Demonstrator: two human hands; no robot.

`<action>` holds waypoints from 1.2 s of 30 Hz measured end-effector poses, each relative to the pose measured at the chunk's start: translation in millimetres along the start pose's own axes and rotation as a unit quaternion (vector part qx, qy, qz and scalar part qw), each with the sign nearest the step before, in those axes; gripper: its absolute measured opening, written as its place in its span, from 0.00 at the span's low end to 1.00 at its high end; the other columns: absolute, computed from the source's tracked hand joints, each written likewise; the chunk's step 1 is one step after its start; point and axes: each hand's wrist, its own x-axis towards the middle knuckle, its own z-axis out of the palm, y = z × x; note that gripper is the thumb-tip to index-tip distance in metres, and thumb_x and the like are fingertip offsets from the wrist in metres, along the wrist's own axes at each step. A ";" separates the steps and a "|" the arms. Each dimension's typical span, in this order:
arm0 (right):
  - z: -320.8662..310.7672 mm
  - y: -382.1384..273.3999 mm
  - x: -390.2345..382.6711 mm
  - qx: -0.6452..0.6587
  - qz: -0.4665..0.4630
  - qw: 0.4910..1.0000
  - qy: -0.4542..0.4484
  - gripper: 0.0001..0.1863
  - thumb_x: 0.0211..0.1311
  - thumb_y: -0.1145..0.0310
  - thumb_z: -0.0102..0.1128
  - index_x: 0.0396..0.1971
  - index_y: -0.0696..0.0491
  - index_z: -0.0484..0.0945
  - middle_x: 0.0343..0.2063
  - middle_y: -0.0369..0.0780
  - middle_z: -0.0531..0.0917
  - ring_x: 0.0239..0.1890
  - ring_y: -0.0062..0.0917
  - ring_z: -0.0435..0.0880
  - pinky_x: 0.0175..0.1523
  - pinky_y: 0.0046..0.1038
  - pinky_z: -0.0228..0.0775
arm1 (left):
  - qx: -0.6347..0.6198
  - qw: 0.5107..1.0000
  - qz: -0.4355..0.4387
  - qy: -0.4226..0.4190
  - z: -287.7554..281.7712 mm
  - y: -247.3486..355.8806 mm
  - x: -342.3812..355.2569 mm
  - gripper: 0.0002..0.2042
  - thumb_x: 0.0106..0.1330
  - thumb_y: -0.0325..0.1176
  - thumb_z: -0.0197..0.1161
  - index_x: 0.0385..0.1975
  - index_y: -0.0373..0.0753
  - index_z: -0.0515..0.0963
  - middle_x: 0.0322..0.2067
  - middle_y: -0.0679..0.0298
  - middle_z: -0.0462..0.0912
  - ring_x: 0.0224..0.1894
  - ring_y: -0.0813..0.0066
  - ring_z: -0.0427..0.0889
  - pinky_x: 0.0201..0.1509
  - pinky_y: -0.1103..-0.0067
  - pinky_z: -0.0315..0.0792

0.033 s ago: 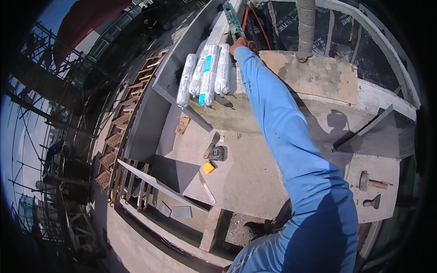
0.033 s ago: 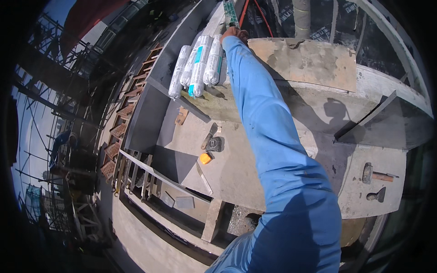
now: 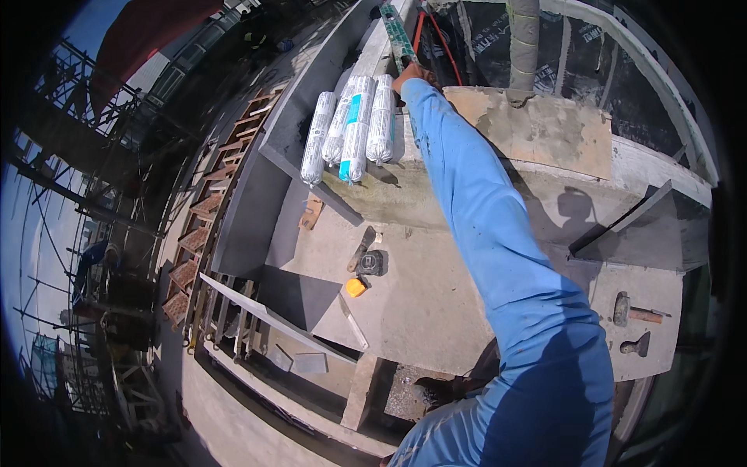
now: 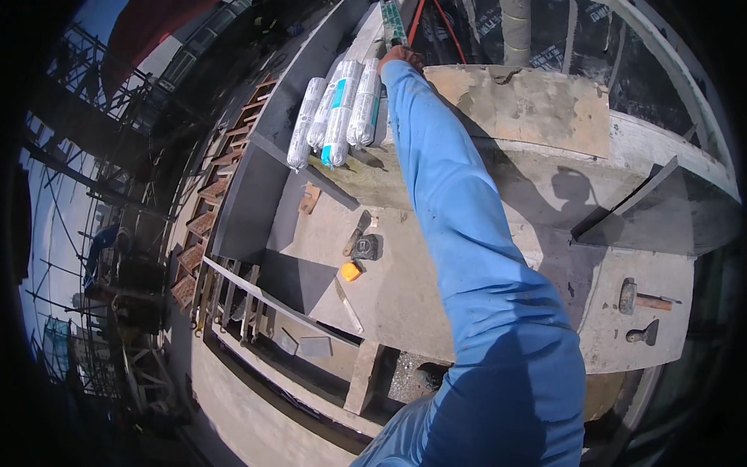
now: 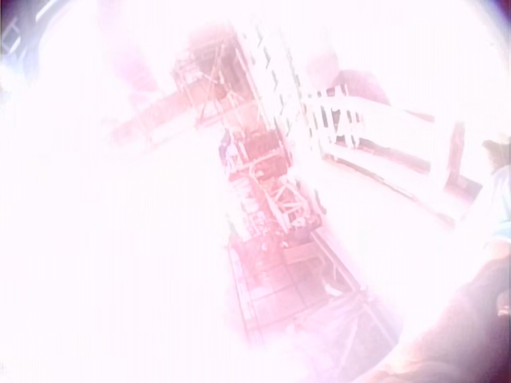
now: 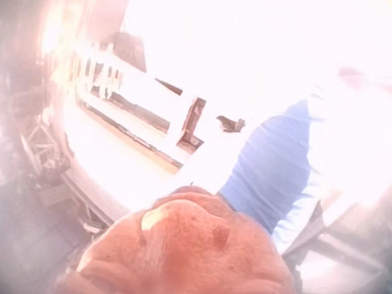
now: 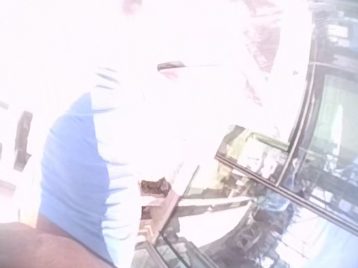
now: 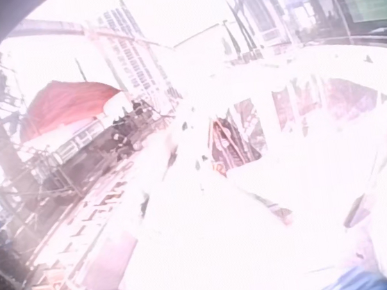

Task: The person spreads mortar on a concrete ledge, then repeatedly lifts, positions, and taps a large stone slab into place using a hammer and a level. The person adjusts the slab multiple times to align it with the surrounding structure.

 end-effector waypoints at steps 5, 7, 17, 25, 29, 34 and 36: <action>-21.0 -33.8 -34.1 0.157 -0.027 0.962 -0.220 0.40 0.41 0.58 0.75 0.53 0.69 0.75 0.54 0.59 0.79 0.55 0.41 0.83 0.58 0.32 0.77 | -0.017 0.999 -0.026 0.042 -16.7 -10.9 -0.4 0.23 0.63 0.55 0.61 0.45 0.42 0.83 0.41 0.51 0.85 0.46 0.52 0.84 0.49 0.60 0.77; -44.6 -55.0 -49.9 0.220 -0.021 0.966 -0.136 0.41 0.39 0.57 0.75 0.51 0.71 0.75 0.53 0.59 0.80 0.54 0.42 0.83 0.58 0.32 0.76 | -0.019 0.998 -0.002 0.061 -20.9 -4.0 17.5 0.23 0.63 0.54 0.61 0.45 0.41 0.83 0.41 0.51 0.85 0.46 0.52 0.84 0.49 0.60 0.76; -202.7 -20.8 -283.8 0.493 -0.120 0.828 -0.238 0.24 0.54 0.71 0.68 0.49 0.68 0.76 0.39 0.43 0.84 0.42 0.21 0.82 0.49 0.24 0.73 | -0.260 0.825 0.314 0.392 -183.3 164.7 58.4 0.20 0.68 0.30 0.60 0.57 0.30 0.71 0.51 0.48 0.73 0.48 0.57 0.77 0.54 0.66 0.71; -315.6 173.6 -489.9 0.173 -0.379 0.905 -0.088 0.50 0.42 0.69 0.72 0.69 0.66 0.59 0.55 0.55 0.77 0.59 0.38 0.78 0.64 0.34 0.67 | -0.401 0.664 0.623 0.100 -392.6 393.5 46.0 0.24 0.70 0.38 0.62 0.60 0.30 0.70 0.53 0.53 0.76 0.52 0.65 0.78 0.59 0.69 0.71; -403.9 253.5 -551.5 -0.042 -0.378 0.921 -0.081 0.50 0.37 0.61 0.73 0.65 0.64 0.66 0.41 0.50 0.81 0.38 0.40 0.83 0.44 0.38 0.74 | -0.558 0.490 0.664 -0.088 -447.2 496.6 -19.9 0.36 0.72 0.59 0.54 0.67 0.32 0.63 0.59 0.53 0.72 0.60 0.64 0.74 0.62 0.65 0.70; -473.0 296.9 -576.5 -0.132 -0.389 0.906 -0.104 0.45 0.34 0.58 0.73 0.61 0.55 0.74 0.35 0.47 0.81 0.32 0.41 0.81 0.35 0.38 0.71 | -0.722 0.480 0.472 -0.158 -447.5 471.9 -51.4 0.37 0.73 0.60 0.51 0.70 0.36 0.59 0.68 0.53 0.66 0.71 0.61 0.65 0.74 0.61 0.59; -495.3 312.2 -565.7 -0.197 -0.344 0.915 -0.080 0.44 0.34 0.57 0.73 0.60 0.51 0.75 0.39 0.46 0.81 0.38 0.42 0.80 0.45 0.41 0.70 | -0.750 0.480 0.408 -0.201 -413.3 461.1 -28.3 0.31 0.74 0.54 0.54 0.67 0.36 0.63 0.68 0.53 0.66 0.70 0.60 0.66 0.74 0.60 0.60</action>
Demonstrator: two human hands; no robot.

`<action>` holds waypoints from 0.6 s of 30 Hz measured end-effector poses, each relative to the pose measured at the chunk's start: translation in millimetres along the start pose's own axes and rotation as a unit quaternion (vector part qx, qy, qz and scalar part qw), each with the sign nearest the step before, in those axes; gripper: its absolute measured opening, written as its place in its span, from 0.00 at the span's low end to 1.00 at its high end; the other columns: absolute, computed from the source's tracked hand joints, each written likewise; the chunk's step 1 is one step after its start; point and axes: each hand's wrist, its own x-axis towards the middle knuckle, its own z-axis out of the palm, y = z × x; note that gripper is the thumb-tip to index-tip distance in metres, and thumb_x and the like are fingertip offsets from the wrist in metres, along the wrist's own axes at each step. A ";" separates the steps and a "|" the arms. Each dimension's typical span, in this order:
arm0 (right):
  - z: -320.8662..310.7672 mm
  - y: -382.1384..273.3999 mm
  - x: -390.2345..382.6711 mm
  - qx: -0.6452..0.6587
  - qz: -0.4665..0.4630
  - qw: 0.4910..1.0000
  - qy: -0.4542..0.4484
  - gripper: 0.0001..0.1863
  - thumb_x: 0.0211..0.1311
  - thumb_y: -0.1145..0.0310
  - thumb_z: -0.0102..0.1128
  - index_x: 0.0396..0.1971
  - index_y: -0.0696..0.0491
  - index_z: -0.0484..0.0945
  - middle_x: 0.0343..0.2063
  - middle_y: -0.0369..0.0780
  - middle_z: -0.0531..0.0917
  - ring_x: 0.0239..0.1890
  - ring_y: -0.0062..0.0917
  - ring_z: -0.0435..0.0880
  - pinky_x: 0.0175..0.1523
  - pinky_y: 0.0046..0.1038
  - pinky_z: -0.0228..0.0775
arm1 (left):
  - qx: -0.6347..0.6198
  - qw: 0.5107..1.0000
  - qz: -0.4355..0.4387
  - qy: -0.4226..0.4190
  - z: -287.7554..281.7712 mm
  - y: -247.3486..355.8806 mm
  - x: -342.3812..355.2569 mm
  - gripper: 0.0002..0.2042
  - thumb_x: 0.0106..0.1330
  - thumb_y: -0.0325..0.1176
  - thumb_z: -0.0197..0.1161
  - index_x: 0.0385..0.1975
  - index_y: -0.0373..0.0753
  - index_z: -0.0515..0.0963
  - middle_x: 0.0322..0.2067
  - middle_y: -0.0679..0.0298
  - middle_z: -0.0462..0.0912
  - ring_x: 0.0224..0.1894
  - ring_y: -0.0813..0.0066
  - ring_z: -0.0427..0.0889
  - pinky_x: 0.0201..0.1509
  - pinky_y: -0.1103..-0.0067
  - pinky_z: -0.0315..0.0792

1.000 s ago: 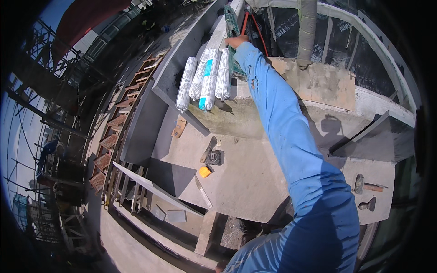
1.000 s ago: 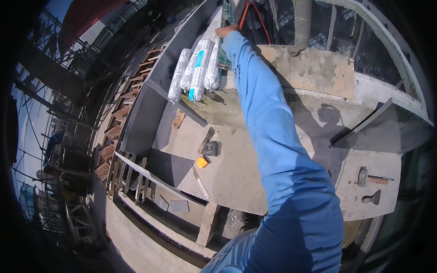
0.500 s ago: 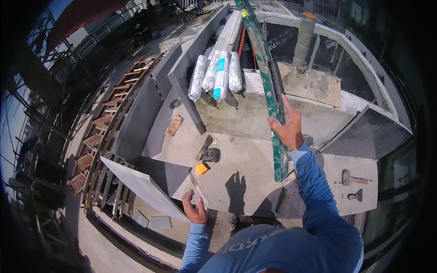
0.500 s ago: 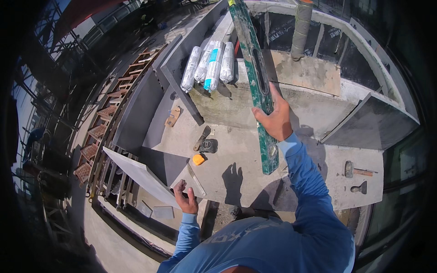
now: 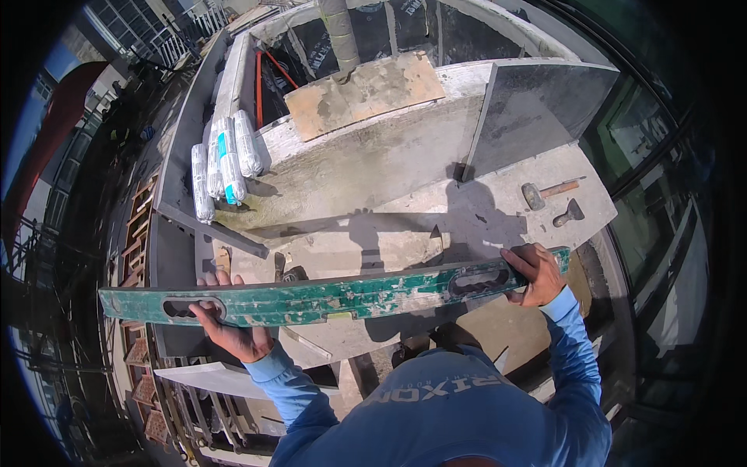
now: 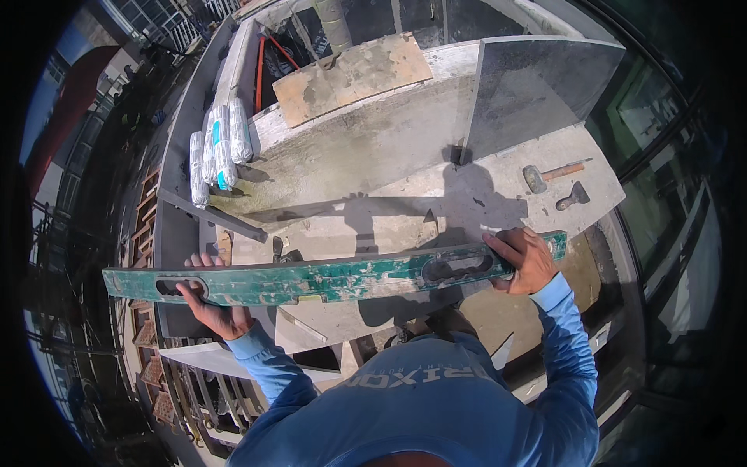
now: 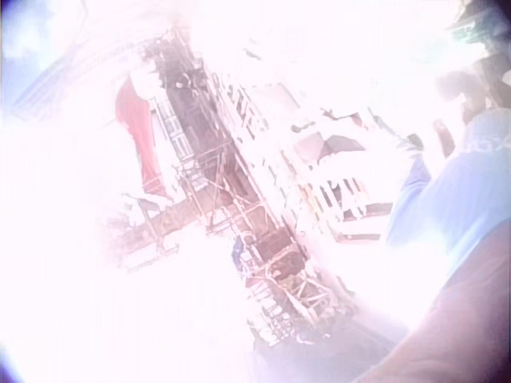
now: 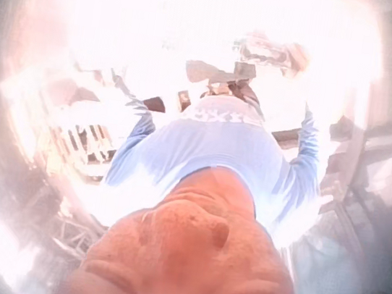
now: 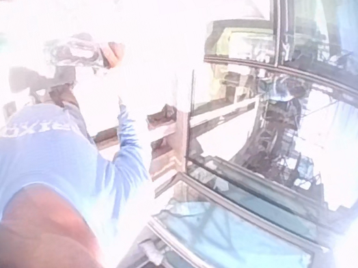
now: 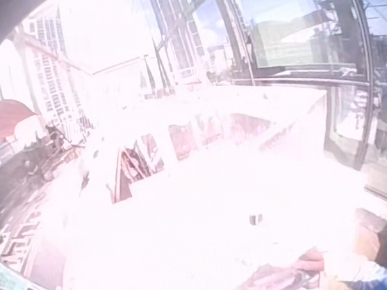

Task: The person spreads mortar on a concrete ledge, then repeatedly lifts, positions, and taps a large stone slab into place using a hammer and a level. The person adjusts the slab multiple times to align it with the surrounding structure.

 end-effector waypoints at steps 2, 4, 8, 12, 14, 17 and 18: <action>-10.0 30.9 1.9 -0.049 0.025 0.998 0.004 0.45 0.33 0.52 0.74 0.60 0.51 0.76 0.46 0.47 0.80 0.48 0.42 0.78 0.57 0.45 0.65 | -0.001 0.999 -0.029 0.015 -40.1 -41.5 1.2 0.26 0.74 0.54 0.55 0.60 0.38 0.71 0.58 0.53 0.76 0.59 0.56 0.77 0.66 0.58 0.71; -6.4 67.5 -4.0 -0.204 0.046 0.971 0.116 0.43 0.43 0.46 0.72 0.61 0.50 0.74 0.53 0.46 0.78 0.55 0.41 0.76 0.62 0.48 0.61 | -0.024 0.993 -0.094 0.065 -65.3 -97.4 6.5 0.22 0.72 0.49 0.59 0.50 0.35 0.75 0.51 0.54 0.81 0.50 0.57 0.81 0.63 0.57 0.73; 71.5 159.3 6.3 0.024 0.394 0.784 0.479 0.36 0.59 0.45 0.66 0.63 0.50 0.72 0.55 0.43 0.77 0.58 0.34 0.75 0.63 0.47 0.63 | -0.042 0.983 -0.154 0.094 -105.0 -189.0 43.8 0.24 0.73 0.51 0.56 0.53 0.34 0.73 0.50 0.51 0.80 0.52 0.53 0.80 0.63 0.55 0.72; 127.9 199.3 73.3 0.653 0.389 0.491 0.426 0.22 0.66 0.53 0.64 0.51 0.52 0.75 0.45 0.39 0.81 0.44 0.26 0.81 0.51 0.39 0.74 | -0.019 0.989 -0.090 0.117 -113.3 -240.2 86.2 0.25 0.75 0.51 0.51 0.56 0.34 0.70 0.51 0.50 0.79 0.56 0.52 0.77 0.65 0.54 0.70; 136.5 215.7 99.7 0.671 0.387 0.504 0.382 0.15 0.65 0.60 0.66 0.45 0.52 0.76 0.39 0.36 0.82 0.36 0.22 0.82 0.43 0.34 0.77 | -0.022 0.990 -0.077 0.115 -103.5 -252.3 105.5 0.26 0.75 0.53 0.52 0.58 0.34 0.69 0.53 0.50 0.78 0.58 0.52 0.76 0.66 0.54 0.69; 155.1 241.4 127.1 0.604 0.462 0.534 0.370 0.12 0.60 0.71 0.70 0.40 0.52 0.76 0.33 0.35 0.83 0.30 0.21 0.82 0.35 0.29 0.78 | 0.012 0.990 -0.092 0.102 -96.8 -272.9 131.9 0.28 0.74 0.55 0.53 0.60 0.35 0.68 0.56 0.51 0.76 0.59 0.53 0.75 0.67 0.56 0.68; 156.9 251.6 132.1 0.598 0.465 0.542 0.364 0.12 0.61 0.71 0.70 0.40 0.52 0.76 0.33 0.35 0.84 0.31 0.22 0.83 0.36 0.29 0.78 | 0.031 0.990 -0.105 0.094 -93.8 -280.3 139.0 0.29 0.74 0.55 0.54 0.61 0.36 0.67 0.58 0.52 0.75 0.59 0.53 0.75 0.68 0.56 0.68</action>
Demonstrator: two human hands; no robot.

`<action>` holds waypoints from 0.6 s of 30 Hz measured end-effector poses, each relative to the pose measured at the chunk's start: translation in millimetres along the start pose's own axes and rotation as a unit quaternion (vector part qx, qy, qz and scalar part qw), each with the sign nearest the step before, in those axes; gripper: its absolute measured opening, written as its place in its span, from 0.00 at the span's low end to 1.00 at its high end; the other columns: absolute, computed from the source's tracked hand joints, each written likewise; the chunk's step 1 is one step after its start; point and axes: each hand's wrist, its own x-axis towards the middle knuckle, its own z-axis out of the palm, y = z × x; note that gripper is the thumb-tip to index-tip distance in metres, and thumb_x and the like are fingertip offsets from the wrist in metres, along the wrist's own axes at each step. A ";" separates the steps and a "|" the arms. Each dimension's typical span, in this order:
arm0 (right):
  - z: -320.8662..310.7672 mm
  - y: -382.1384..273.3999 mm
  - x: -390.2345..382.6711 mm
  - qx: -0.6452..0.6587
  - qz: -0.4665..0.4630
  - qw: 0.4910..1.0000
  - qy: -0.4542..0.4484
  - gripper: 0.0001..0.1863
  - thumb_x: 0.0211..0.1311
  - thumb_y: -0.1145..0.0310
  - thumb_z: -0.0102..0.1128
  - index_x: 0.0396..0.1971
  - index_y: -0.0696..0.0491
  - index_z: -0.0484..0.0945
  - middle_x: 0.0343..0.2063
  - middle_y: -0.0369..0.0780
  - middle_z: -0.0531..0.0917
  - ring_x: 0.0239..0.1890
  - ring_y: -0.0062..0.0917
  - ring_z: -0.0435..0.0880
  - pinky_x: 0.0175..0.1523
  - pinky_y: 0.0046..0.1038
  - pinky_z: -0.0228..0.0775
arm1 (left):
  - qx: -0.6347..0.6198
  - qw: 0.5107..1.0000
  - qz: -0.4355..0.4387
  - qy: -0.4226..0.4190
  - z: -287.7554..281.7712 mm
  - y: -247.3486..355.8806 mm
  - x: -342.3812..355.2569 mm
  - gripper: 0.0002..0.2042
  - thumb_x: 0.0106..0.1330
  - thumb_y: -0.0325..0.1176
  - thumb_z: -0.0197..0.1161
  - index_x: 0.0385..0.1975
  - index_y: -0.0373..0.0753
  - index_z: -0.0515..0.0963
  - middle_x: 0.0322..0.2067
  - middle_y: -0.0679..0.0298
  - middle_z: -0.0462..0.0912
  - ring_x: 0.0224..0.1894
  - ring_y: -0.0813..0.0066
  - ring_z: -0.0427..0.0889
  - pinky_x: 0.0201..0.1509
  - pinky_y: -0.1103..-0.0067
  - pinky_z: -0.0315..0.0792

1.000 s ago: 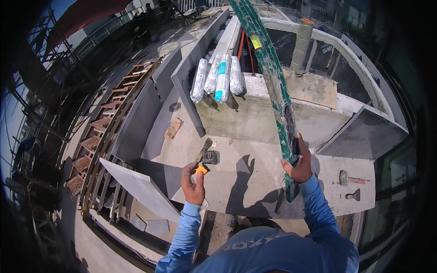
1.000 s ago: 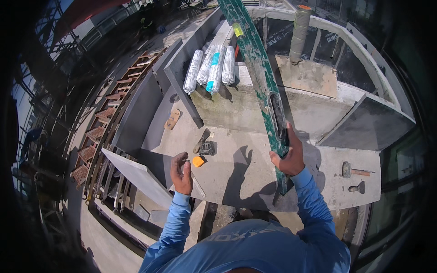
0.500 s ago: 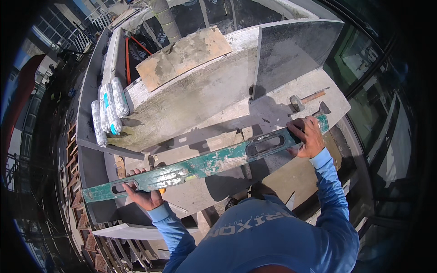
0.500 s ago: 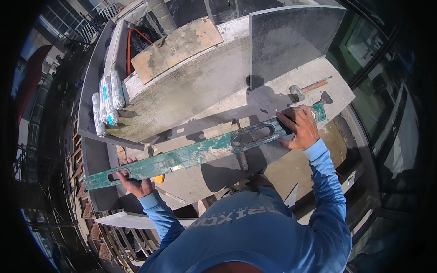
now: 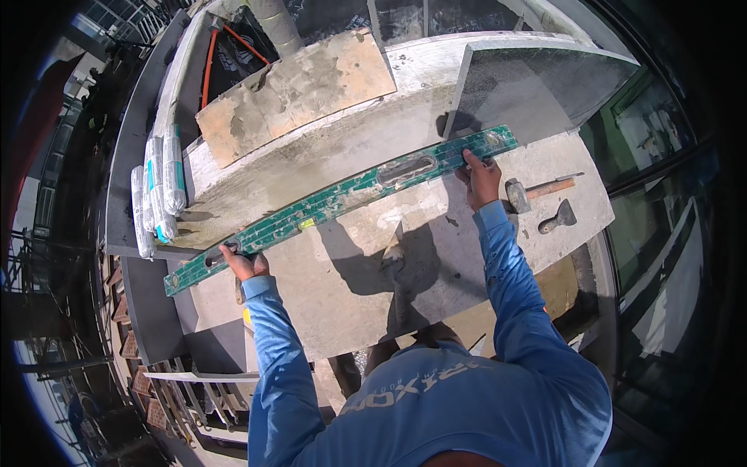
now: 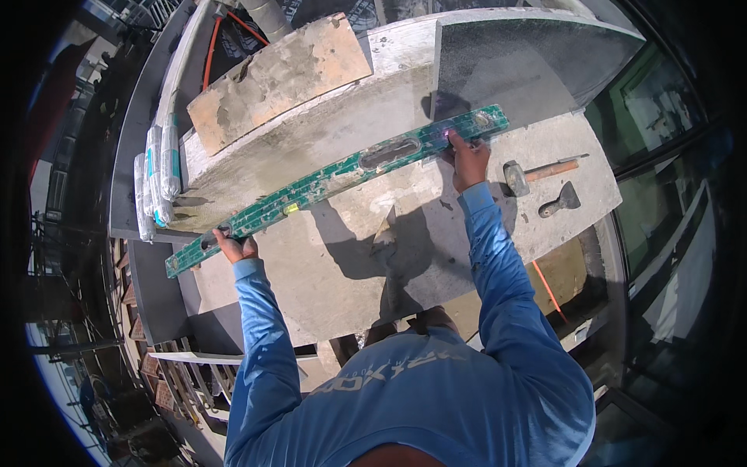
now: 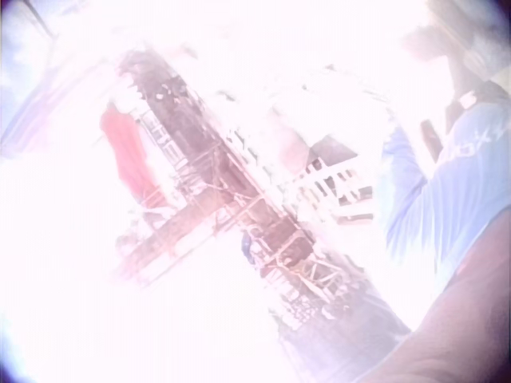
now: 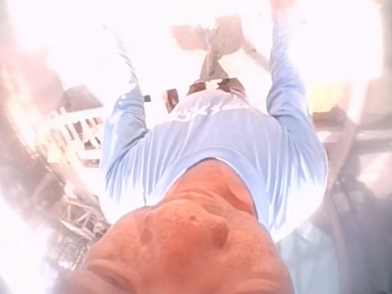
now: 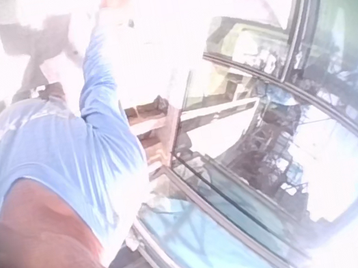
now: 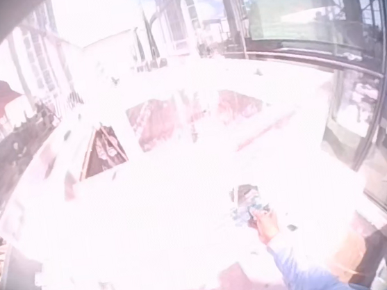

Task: The person spreads mortar on a concrete ledge, then repeatedly lifts, positions, and taps a large stone slab into place using a hammer and a level. The person adjusts the slab multiple times to align it with the surrounding structure.

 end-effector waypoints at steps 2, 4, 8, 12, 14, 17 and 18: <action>2.9 1.6 19.7 -0.021 -0.001 1.000 -0.001 0.11 0.62 0.70 0.69 0.40 0.53 0.77 0.34 0.36 0.85 0.33 0.23 0.84 0.37 0.30 0.78 | 0.023 1.000 0.013 -0.018 6.4 -9.3 10.1 0.30 0.72 0.55 0.57 0.63 0.37 0.67 0.61 0.54 0.73 0.60 0.55 0.75 0.68 0.58 0.67; -0.3 4.8 23.6 -0.003 0.015 1.000 -0.021 0.11 0.62 0.70 0.69 0.40 0.53 0.77 0.35 0.36 0.85 0.34 0.23 0.85 0.38 0.30 0.78 | 0.052 0.999 0.010 -0.011 12.4 -15.6 16.0 0.29 0.71 0.54 0.59 0.63 0.38 0.68 0.61 0.56 0.74 0.61 0.55 0.75 0.68 0.58 0.68; 9.3 -6.4 18.6 -0.024 0.034 0.999 -0.014 0.10 0.62 0.69 0.68 0.41 0.54 0.79 0.36 0.36 0.86 0.36 0.23 0.86 0.40 0.30 0.77 | 0.005 0.998 -0.050 -0.032 30.1 -10.2 -2.4 0.24 0.72 0.49 0.60 0.60 0.40 0.70 0.54 0.57 0.79 0.58 0.57 0.76 0.66 0.56 0.68; 1.4 -9.9 19.6 -0.006 0.009 0.999 -0.033 0.08 0.63 0.70 0.67 0.39 0.55 0.79 0.34 0.37 0.85 0.30 0.24 0.86 0.32 0.24 0.76 | 0.024 0.998 -0.051 -0.007 23.0 -16.2 10.0 0.26 0.70 0.50 0.63 0.63 0.43 0.71 0.59 0.62 0.77 0.60 0.58 0.75 0.65 0.59 0.68; 7.0 -3.9 25.1 -0.008 0.024 1.000 -0.002 0.06 0.63 0.72 0.68 0.36 0.56 0.79 0.31 0.38 0.85 0.25 0.22 0.83 0.25 0.23 0.70 | 0.016 0.999 -0.036 0.002 22.9 -15.7 10.7 0.27 0.70 0.51 0.63 0.62 0.43 0.71 0.59 0.62 0.77 0.60 0.60 0.75 0.66 0.59 0.67; 2.9 -4.6 28.6 -0.008 0.036 0.999 0.028 0.05 0.62 0.75 0.68 0.33 0.55 0.79 0.29 0.36 0.84 0.21 0.20 0.80 0.24 0.24 0.73 | 0.001 0.999 -0.040 -0.027 45.3 -11.9 -8.4 0.26 0.69 0.51 0.63 0.61 0.43 0.72 0.59 0.62 0.77 0.60 0.61 0.75 0.66 0.58 0.67; 6.3 -7.0 27.2 -0.010 0.038 0.999 0.023 0.05 0.62 0.75 0.68 0.33 0.55 0.79 0.29 0.36 0.84 0.21 0.20 0.80 0.25 0.24 0.74 | -0.005 0.999 -0.028 -0.024 44.1 -10.1 -7.2 0.26 0.69 0.51 0.63 0.62 0.43 0.72 0.59 0.63 0.77 0.60 0.61 0.75 0.66 0.58 0.67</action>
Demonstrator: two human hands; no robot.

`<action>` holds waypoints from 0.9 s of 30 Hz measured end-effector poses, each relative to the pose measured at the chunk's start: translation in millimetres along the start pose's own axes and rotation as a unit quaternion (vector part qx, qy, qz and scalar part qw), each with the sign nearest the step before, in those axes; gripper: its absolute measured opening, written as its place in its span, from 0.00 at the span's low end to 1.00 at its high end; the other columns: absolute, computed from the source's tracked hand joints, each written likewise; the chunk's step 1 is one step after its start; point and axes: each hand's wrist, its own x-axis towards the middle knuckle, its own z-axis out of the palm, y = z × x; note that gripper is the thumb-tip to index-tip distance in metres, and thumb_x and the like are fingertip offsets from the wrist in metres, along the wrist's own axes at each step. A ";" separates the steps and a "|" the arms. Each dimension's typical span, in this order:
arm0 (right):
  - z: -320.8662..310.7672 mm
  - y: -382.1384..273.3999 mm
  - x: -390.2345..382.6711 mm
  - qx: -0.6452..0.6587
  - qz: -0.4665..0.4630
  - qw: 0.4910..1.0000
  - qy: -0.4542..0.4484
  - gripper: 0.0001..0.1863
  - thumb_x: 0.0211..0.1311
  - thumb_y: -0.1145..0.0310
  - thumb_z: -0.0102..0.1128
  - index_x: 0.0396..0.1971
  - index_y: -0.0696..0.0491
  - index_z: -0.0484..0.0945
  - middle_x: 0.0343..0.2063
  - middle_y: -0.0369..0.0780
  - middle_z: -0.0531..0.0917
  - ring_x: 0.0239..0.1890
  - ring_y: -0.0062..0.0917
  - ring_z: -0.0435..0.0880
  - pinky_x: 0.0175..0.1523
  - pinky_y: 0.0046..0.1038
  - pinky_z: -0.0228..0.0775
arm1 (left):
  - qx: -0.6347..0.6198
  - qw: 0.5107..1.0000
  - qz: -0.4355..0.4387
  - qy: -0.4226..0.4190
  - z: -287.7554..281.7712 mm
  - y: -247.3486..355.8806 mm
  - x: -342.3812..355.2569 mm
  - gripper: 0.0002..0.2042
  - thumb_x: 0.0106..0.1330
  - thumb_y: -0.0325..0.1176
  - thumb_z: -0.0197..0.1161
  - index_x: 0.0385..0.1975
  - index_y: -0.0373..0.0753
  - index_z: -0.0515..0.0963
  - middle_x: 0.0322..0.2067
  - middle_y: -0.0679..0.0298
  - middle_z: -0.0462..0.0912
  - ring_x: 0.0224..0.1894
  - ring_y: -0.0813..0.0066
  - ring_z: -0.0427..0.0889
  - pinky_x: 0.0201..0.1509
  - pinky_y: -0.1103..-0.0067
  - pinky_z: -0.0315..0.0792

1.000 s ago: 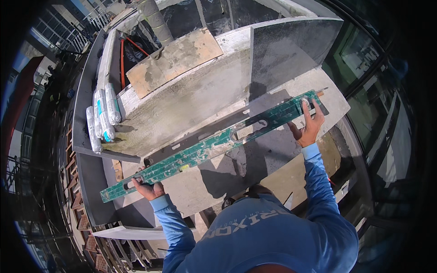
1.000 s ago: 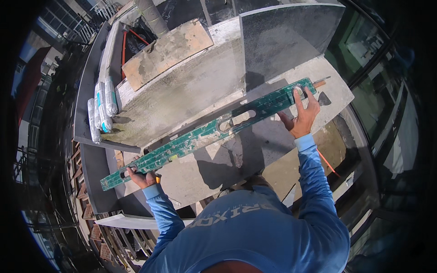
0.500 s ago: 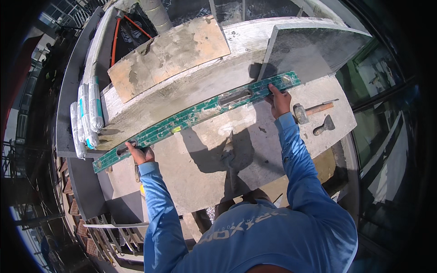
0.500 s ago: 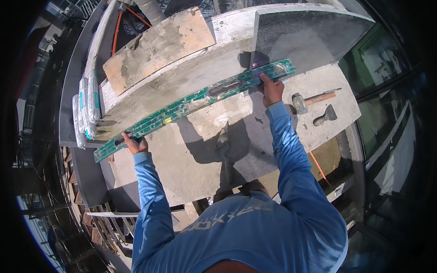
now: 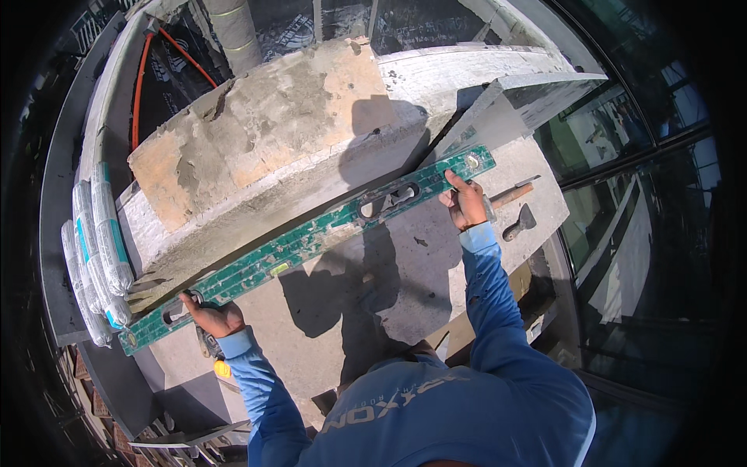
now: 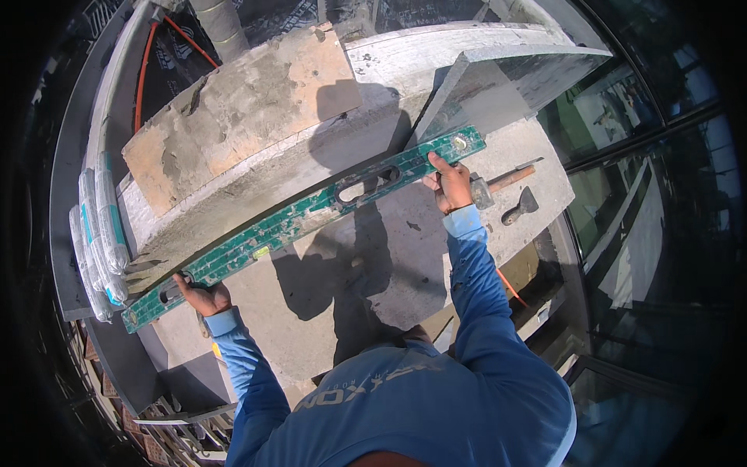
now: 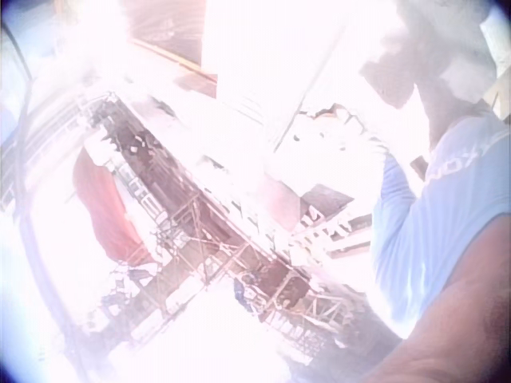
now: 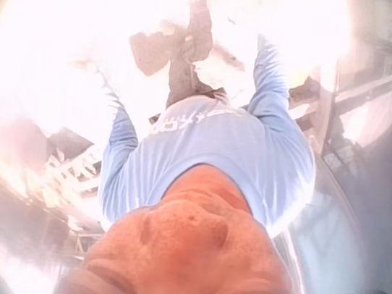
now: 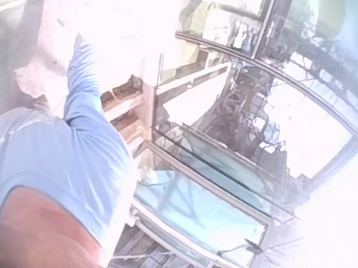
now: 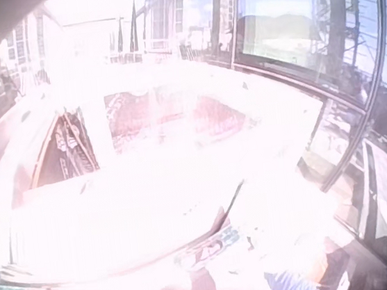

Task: The person spreads mortar on a concrete ledge, then repeatedly lifts, positions, and taps a large stone slab into place using a hammer and a level. The person adjusts the slab multiple times to align it with the surrounding structure.

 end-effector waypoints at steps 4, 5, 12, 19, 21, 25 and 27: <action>7.3 -6.5 -8.9 -0.019 0.008 1.000 -0.002 0.06 0.64 0.73 0.67 0.37 0.57 0.80 0.32 0.37 0.86 0.26 0.23 0.86 0.27 0.24 0.79 | -0.018 0.999 -0.007 0.050 3.8 0.8 -1.6 0.21 0.72 0.47 0.59 0.60 0.44 0.74 0.59 0.61 0.78 0.60 0.60 0.75 0.67 0.57 0.67; 7.8 -8.3 -9.9 -0.025 0.008 1.000 -0.003 0.06 0.64 0.73 0.66 0.38 0.57 0.80 0.32 0.38 0.86 0.27 0.23 0.87 0.28 0.24 0.80 | -0.018 0.998 -0.007 0.054 3.8 -0.6 -1.7 0.21 0.72 0.47 0.59 0.60 0.44 0.74 0.58 0.61 0.78 0.60 0.60 0.76 0.67 0.58 0.67; -4.8 -2.3 -4.9 -0.036 0.008 0.999 -0.008 0.09 0.65 0.73 0.65 0.43 0.58 0.79 0.36 0.39 0.87 0.32 0.25 0.89 0.33 0.27 0.86 | 0.010 0.996 -0.011 0.083 13.0 1.9 -7.5 0.21 0.72 0.48 0.60 0.58 0.42 0.76 0.57 0.61 0.79 0.59 0.60 0.76 0.67 0.60 0.67; -5.6 -4.0 -0.5 -0.040 0.008 0.999 -0.013 0.11 0.66 0.71 0.66 0.44 0.59 0.79 0.37 0.40 0.87 0.35 0.26 0.89 0.37 0.29 0.86 | 0.020 0.997 -0.014 0.073 13.3 -1.2 -7.4 0.22 0.72 0.49 0.59 0.59 0.43 0.75 0.58 0.62 0.79 0.60 0.61 0.75 0.67 0.61 0.66; -4.0 -5.0 0.5 -0.041 0.012 0.999 -0.023 0.11 0.65 0.70 0.66 0.44 0.58 0.79 0.37 0.40 0.87 0.35 0.26 0.89 0.35 0.28 0.86 | 0.027 0.996 -0.008 0.084 14.1 -1.3 -8.5 0.23 0.72 0.50 0.60 0.61 0.43 0.74 0.60 0.63 0.78 0.61 0.62 0.74 0.68 0.61 0.65; 10.3 -3.6 -0.4 -0.034 0.009 0.999 -0.021 0.08 0.64 0.70 0.68 0.40 0.54 0.79 0.34 0.36 0.86 0.31 0.21 0.86 0.33 0.24 0.83 | 0.034 0.997 -0.035 0.056 2.7 4.3 -13.5 0.26 0.74 0.52 0.56 0.64 0.44 0.70 0.61 0.63 0.76 0.62 0.63 0.74 0.69 0.62 0.64; -6.2 -3.9 4.5 -0.047 0.004 0.998 -0.036 0.07 0.63 0.71 0.69 0.39 0.53 0.80 0.36 0.37 0.86 0.34 0.22 0.87 0.34 0.24 0.82 | 0.026 0.996 -0.032 0.082 -4.4 -1.4 -9.4 0.24 0.74 0.51 0.56 0.62 0.43 0.71 0.59 0.64 0.77 0.59 0.65 0.75 0.65 0.66 0.66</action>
